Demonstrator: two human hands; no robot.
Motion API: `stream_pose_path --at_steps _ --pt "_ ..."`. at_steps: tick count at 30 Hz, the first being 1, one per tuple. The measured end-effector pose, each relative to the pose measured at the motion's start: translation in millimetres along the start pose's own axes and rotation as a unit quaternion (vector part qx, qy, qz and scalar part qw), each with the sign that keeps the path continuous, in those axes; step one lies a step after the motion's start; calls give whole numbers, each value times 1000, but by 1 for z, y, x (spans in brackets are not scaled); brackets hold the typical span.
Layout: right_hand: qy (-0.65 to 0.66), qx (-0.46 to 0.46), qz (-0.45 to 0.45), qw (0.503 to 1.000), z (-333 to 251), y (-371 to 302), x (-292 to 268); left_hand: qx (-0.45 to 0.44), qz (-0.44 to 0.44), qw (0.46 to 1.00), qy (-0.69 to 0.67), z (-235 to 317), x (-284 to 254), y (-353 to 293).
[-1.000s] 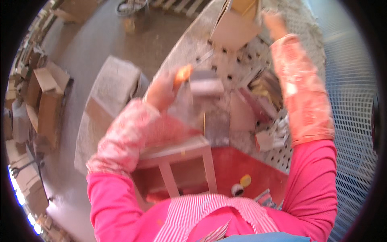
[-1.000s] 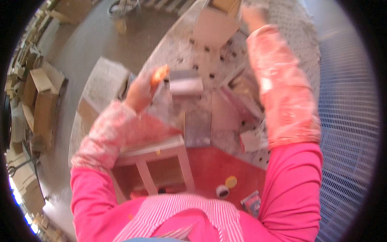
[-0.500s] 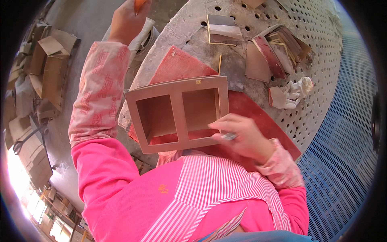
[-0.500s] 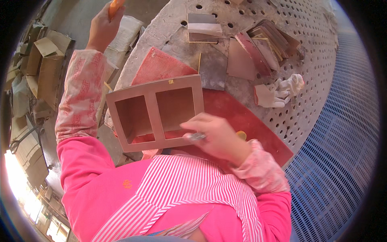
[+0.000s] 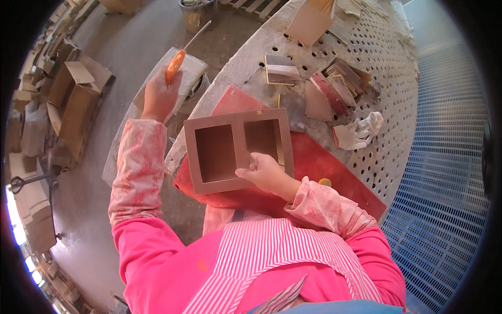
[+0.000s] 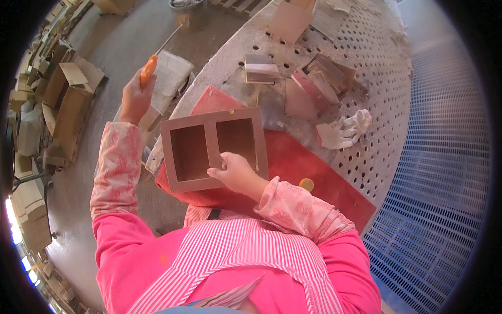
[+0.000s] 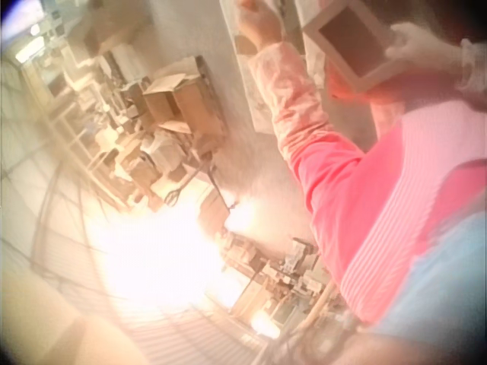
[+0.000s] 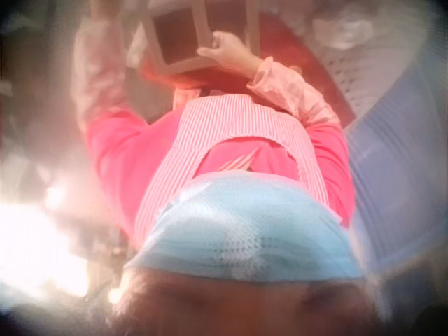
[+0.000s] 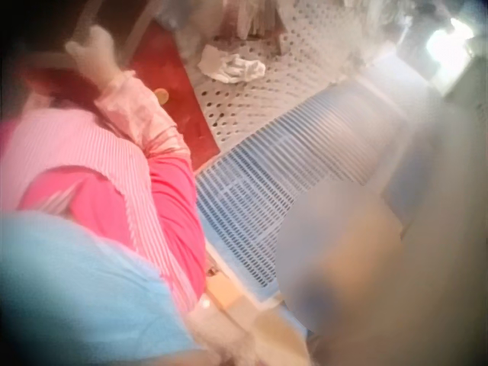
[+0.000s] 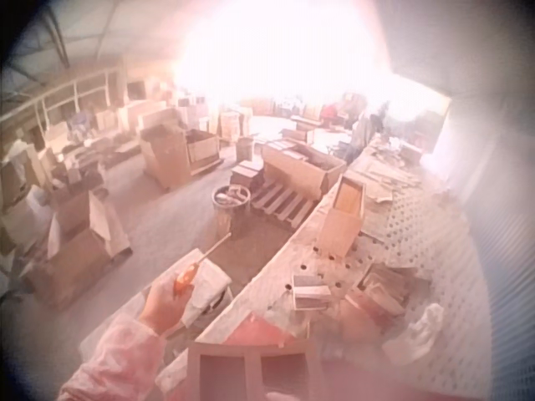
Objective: The person assembles a small wooden box by applying glue to the edges and joining the pieces. They then use a power sander to smooth the edges of a stack of wooden slats.
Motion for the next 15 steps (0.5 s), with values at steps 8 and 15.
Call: stream_pose_path --at_steps 8,15 --pt "-12 1 19 1000 -58 -76 -77 4 -34 999 40 2 22 -16" --pt "95 -29 163 982 -108 -155 -199 10 -241 967 78 2 172 -66"
Point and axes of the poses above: each hand's wrist, its own y-axis towards the middle knuckle, its own x-axis out of the palm, z = x × y, the point moved 7 cm from there along y, towards the middle knuckle, and after that the axes turned 3 degrees about z, right-handed, at the moved point
